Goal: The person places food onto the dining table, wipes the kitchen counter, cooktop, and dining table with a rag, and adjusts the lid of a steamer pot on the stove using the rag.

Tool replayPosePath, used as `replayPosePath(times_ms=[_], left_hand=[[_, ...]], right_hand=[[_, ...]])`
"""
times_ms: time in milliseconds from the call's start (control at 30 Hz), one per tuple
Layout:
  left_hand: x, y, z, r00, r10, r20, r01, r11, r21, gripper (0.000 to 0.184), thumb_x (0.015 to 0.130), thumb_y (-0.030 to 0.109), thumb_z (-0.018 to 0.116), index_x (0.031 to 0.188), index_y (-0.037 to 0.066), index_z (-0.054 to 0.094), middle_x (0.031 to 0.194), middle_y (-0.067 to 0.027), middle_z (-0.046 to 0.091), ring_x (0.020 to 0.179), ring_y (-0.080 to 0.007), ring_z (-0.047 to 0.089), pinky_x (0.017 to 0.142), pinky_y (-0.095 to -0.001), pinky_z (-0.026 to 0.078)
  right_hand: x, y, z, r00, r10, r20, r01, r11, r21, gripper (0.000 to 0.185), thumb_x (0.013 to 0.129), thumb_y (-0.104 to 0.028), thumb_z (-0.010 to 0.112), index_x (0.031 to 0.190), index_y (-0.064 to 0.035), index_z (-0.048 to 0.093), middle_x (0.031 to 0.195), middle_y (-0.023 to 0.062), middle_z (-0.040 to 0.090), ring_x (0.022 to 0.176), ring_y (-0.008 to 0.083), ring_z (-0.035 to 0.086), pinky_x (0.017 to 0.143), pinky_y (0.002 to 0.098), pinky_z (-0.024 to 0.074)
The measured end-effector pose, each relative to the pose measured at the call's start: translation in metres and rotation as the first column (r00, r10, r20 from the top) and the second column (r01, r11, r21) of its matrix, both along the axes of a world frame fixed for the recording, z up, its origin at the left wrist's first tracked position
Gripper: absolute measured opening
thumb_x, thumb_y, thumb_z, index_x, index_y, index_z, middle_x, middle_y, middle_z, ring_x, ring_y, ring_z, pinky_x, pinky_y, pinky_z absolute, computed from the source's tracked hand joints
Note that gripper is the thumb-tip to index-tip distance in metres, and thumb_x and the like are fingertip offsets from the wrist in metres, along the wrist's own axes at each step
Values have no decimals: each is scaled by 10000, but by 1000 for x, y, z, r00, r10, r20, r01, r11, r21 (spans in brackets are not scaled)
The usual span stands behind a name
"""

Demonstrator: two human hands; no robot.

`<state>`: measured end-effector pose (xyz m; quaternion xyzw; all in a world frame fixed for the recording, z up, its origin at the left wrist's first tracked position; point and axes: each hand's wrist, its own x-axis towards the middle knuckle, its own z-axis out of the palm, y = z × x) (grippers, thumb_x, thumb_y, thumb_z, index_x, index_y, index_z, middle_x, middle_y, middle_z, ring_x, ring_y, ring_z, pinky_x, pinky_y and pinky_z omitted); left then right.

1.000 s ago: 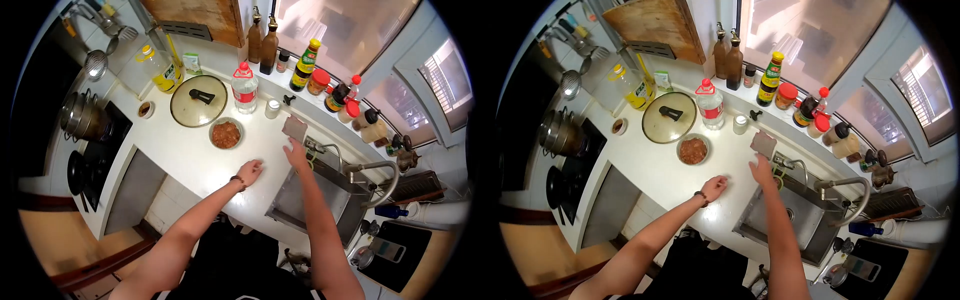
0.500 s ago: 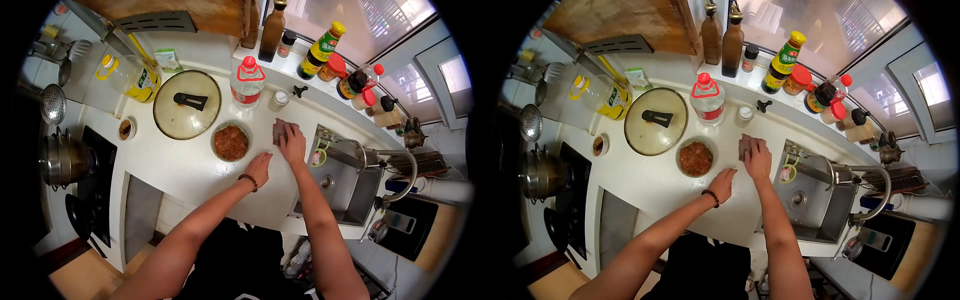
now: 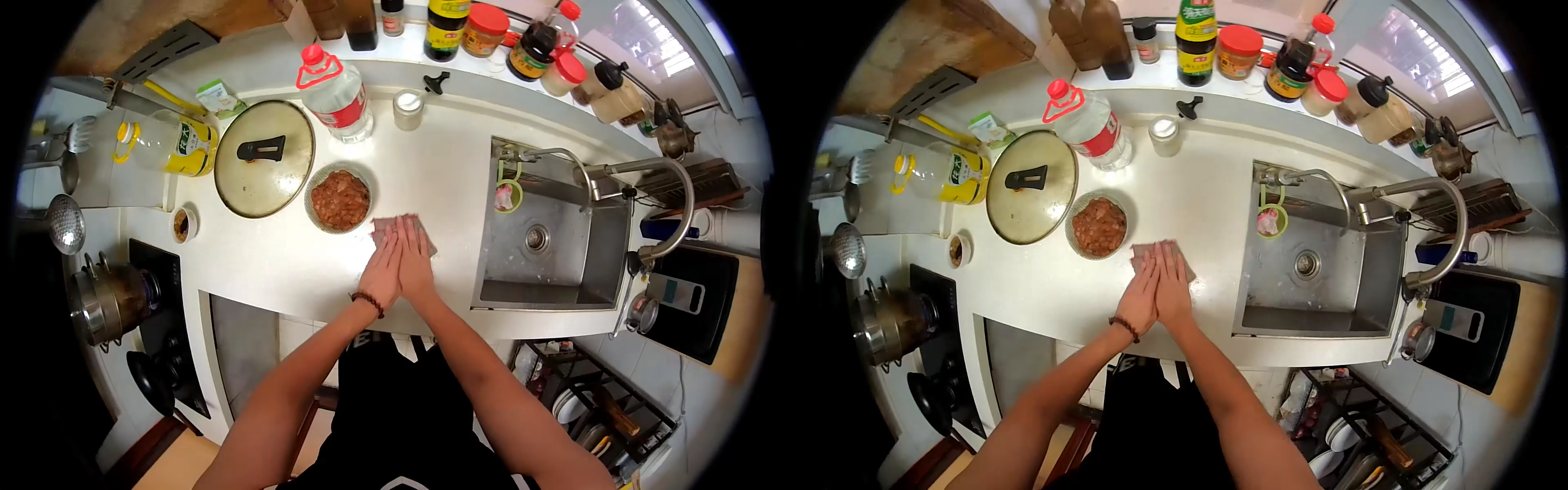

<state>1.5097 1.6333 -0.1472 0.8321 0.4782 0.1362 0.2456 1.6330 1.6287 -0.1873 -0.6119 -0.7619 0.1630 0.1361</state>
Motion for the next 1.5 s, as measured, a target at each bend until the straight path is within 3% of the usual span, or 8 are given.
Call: replayPosePath(times_ms=[500, 667, 967, 1067, 1133, 1267, 1400, 1500], left_hand=[[164, -199, -21, 967, -160, -199, 147, 986, -82, 762, 826, 146, 596, 1493, -141, 366, 1620, -305, 280, 1518, -426, 248, 1244, -453, 249], [129, -203, 20, 977, -162, -137, 105, 929, -355, 818, 899, 170, 570, 1603, -27, 203, 1661, -231, 241, 1515, -378, 298, 1225, -497, 278], [-33, -124, 5, 977, 74, -199, -124, 959, -256, 790, 968, 236, 547, 1618, 1, 164, 1622, -186, 349, 1486, -318, 358, 1179, -530, 342], [-128, -91, -34, 967, 129, -219, -140, 989, -37, 785, 912, 193, 600, 1566, -70, 253, 1522, -256, 432, 1421, -385, 421, 1130, -492, 403], [-199, -75, -46, 963, 127, -237, -167, 974, -153, 775, 893, 142, 601, 1546, -105, 264, 1550, -302, 381, 1431, -420, 400, 1153, -464, 390], [-254, -72, -14, 960, 236, -151, -259, 954, -154, 844, 868, 72, 601, 1555, -148, 162, 1618, -367, 190, 1484, -480, 289, 1224, -433, 308], [-222, -80, -12, 977, 176, -122, -182, 983, -37, 917, 873, 119, 637, 1562, -154, 97, 1636, -375, 86, 1514, -540, 138, 1252, -486, 246], [-145, -89, 2, 884, -95, -457, 133, 990, 51, 730, 967, 225, 460, 1547, -143, 211, 1599, -377, 226, 1513, -508, 188, 1274, -530, 165]], right_hand=[[163, -209, -12, 992, -52, -118, 47, 998, -43, 792, 958, -382, 608, 1623, -102, 282, 1726, 137, 85, 1574, 356, 128, 1269, 501, 144], [139, -219, -15, 994, -96, 42, 100, 990, -97, 812, 963, -406, 586, 1633, -94, 251, 1713, 186, 108, 1570, 407, 109, 1254, 551, 143], [-36, -118, -12, 984, 20, 176, -26, 999, 34, 910, 900, -382, 636, 1593, 52, 239, 1671, 273, 178, 1551, 487, 112, 1225, 642, 77], [-133, -74, -15, 985, 80, 154, -90, 994, 58, 931, 884, -417, 625, 1606, 13, 224, 1667, 273, 179, 1554, 475, 107, 1235, 632, 93], [-197, -50, -13, 966, 168, -198, -175, 984, -17, 918, 862, -394, 628, 1604, -15, 244, 1682, 240, 160, 1562, 445, 101, 1256, 590, 91], [-265, -52, -10, 976, 200, 88, -201, 980, 5, 840, 881, -317, 597, 1592, -20, 264, 1697, 183, 154, 1575, 379, 105, 1289, 529, 80], [-242, -58, -18, 937, 241, 253, -254, 967, 18, 707, 953, -166, 481, 1603, -30, 237, 1705, 124, 160, 1581, 316, 115, 1307, 466, 105], [-178, -94, -37, 976, 108, 190, -104, 994, -34, 732, 939, -216, 517, 1601, -36, 261, 1676, 164, 215, 1567, 358, 158, 1285, 509, 99]])
